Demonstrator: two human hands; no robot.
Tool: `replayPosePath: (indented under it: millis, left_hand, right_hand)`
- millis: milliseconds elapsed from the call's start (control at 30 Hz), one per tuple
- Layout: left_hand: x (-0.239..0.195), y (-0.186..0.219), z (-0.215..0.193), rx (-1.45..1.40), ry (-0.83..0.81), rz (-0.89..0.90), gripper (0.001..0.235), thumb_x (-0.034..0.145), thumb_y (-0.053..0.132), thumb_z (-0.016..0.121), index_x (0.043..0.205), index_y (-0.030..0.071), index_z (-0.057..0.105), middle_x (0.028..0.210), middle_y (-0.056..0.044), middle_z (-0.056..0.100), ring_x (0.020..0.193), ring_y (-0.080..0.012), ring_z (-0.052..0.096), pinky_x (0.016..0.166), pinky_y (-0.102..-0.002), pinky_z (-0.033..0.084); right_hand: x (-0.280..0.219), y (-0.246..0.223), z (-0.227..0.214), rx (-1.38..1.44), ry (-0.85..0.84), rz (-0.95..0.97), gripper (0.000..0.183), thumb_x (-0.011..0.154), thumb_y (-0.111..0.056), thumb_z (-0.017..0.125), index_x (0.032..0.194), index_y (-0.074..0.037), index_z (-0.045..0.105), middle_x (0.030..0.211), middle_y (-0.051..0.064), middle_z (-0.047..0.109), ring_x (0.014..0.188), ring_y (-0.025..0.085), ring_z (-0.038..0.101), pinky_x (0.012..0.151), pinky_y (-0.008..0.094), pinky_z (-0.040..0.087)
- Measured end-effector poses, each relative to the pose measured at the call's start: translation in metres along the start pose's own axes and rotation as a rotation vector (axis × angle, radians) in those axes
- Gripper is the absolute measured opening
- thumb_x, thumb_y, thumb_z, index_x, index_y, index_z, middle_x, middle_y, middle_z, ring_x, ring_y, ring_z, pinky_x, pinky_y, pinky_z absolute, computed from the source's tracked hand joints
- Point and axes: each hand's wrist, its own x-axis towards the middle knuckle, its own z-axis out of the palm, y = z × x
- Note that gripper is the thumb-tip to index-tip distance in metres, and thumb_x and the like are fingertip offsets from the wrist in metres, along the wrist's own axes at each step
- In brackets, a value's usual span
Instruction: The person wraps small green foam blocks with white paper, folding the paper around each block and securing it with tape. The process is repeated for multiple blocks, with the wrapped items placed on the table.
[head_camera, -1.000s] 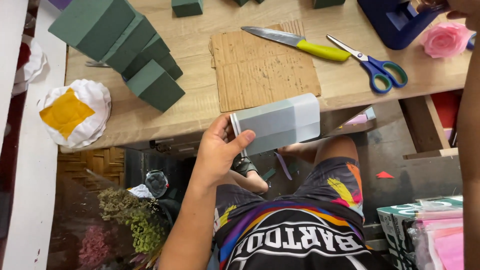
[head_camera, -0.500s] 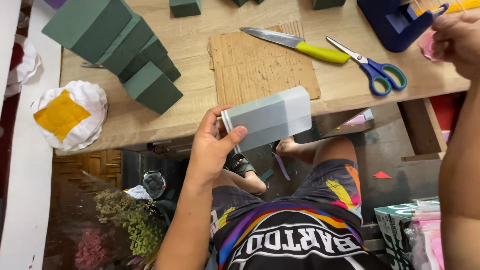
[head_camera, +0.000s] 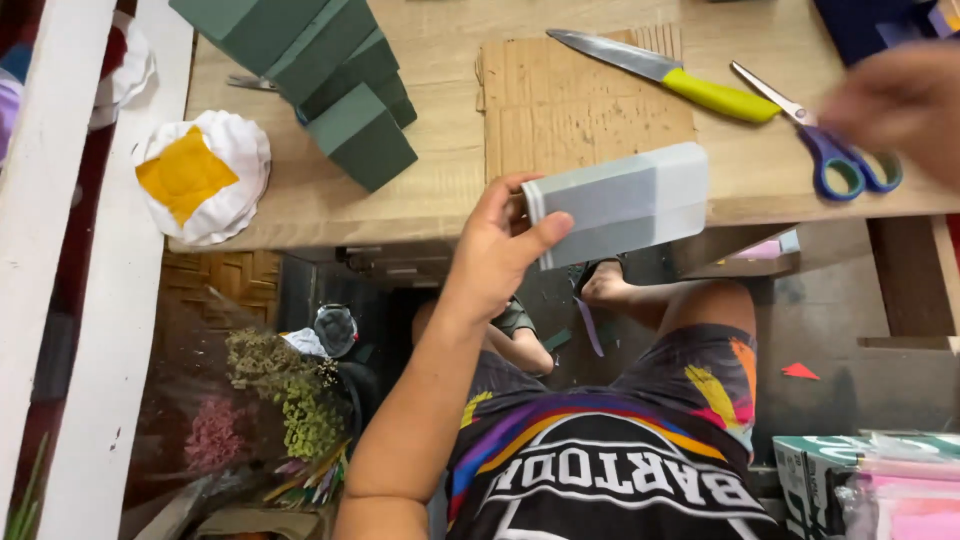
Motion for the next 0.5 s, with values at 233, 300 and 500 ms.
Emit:
replayPosePath:
  millis: [233,300,500]
  left_hand:
    - [0.002,-0.005,0.021,-0.056,0.012,0.058,0.045,0.087,0.019,0.078,0.128,0.012,0.060,0.106,-0.004,0.067,0.089,-0.0124,0.064,0.074,-0.027,0.057]
    - [-0.001,-0.003,0.018,-0.049,-0.006,0.085,0.043,0.090,0.021,0.075,0.129,0.013,0.059,0.108,-0.005,0.066,0.090,-0.0129,0.064,0.073,-0.029,0.059]
    - [-0.001,-0.011,0.006,-0.115,-0.047,0.090,0.046,0.097,0.010,0.062,0.141,0.001,0.053,0.129,-0.013,0.067,0.119,-0.0169,0.062,0.104,-0.030,0.052]
  right_hand:
    - [-0.057,-0.179,0.057,-0.162,-0.255,-0.335,0.020,0.095,-0.040,0.064,0.102,-0.022,0.070,0.088,0.001,0.075,0.083,0.027,0.068,0.074,0.042,0.050]
    - [-0.051,-0.182,0.067,-0.238,-0.181,-0.409,0.025,0.098,-0.043,0.061,0.099,-0.019,0.067,0.085,0.006,0.073,0.079,0.034,0.068,0.066,0.049,0.050]
    - [-0.048,-0.190,0.072,-0.288,-0.180,-0.409,0.019,0.096,-0.042,0.063,0.097,-0.024,0.069,0.088,-0.003,0.072,0.085,0.027,0.067,0.069,0.045,0.050]
